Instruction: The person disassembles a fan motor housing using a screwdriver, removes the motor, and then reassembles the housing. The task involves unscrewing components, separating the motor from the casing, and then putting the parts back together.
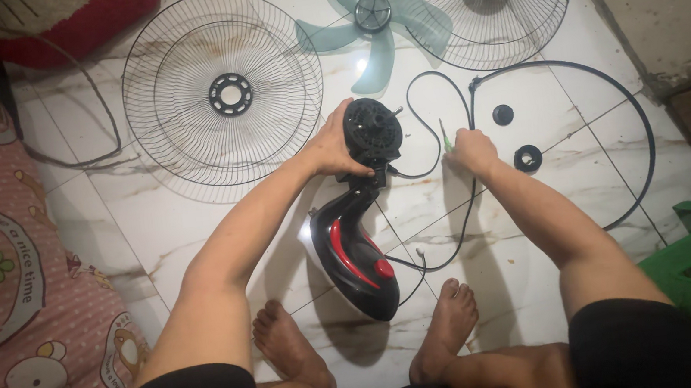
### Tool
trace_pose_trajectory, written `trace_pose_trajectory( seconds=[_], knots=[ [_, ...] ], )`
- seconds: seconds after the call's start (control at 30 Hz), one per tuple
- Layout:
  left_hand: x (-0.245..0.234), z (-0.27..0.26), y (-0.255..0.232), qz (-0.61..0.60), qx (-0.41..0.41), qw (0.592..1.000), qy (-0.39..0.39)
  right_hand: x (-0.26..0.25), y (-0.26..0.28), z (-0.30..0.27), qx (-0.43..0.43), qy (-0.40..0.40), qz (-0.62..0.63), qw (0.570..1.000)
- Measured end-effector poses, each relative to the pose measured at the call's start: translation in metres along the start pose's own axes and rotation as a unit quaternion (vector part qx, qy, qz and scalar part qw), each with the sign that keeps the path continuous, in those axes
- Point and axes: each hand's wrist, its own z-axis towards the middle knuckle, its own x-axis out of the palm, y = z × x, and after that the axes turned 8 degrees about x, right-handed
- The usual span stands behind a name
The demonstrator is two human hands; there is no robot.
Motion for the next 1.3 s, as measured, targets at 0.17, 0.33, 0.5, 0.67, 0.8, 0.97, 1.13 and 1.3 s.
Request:
trace_pose_trajectory(
  seconds=[0.17, 0.33, 0.5, 0.67, 0.8, 0.97, 1.13, 1.3],
  knots=[
    [0.0, 0.001, -0.001, -0.004, 0.001, 1.0, -0.003, 0.004, 0.026, -0.021, -0.03, 0.161, 0.041, 0.986],
    [0.001, 0.0, -0.001, 0.0, -0.011, 1.0, 0.002, 0.009, 0.075, -0.083, -0.074, 0.461, 0.223, 0.856],
    [0.002, 0.002, 0.001, 0.004, 0.001, 1.0, 0.002, 0.009, 0.125, -0.132, -0.065, 0.435, 0.373, 0.817],
    [0.003, 0.002, 0.005, -0.012, 0.008, 1.0, -0.011, 0.02, 0.137, -0.141, 0.018, 0.374, 0.497, 0.783],
    [0.004, 0.004, 0.002, -0.009, 0.018, 1.0, -0.017, 0.037, 0.13, -0.135, -0.006, 0.341, 0.548, 0.764],
    [0.005, 0.005, -0.009, 0.051, -0.02, 0.998, -0.005, 0.041, 0.12, -0.129, -0.03, 0.335, 0.579, 0.743],
    [0.0, 0.012, -0.02, 0.118, -0.054, 0.992, -0.002, 0.02, 0.124, -0.135, 0.017, 0.322, 0.615, 0.72],
    [-0.017, 0.019, -0.029, 0.16, -0.073, 0.984, 0.019, 0.0, 0.126, -0.132, 0.003, 0.368, 0.64, 0.674]
  ],
)
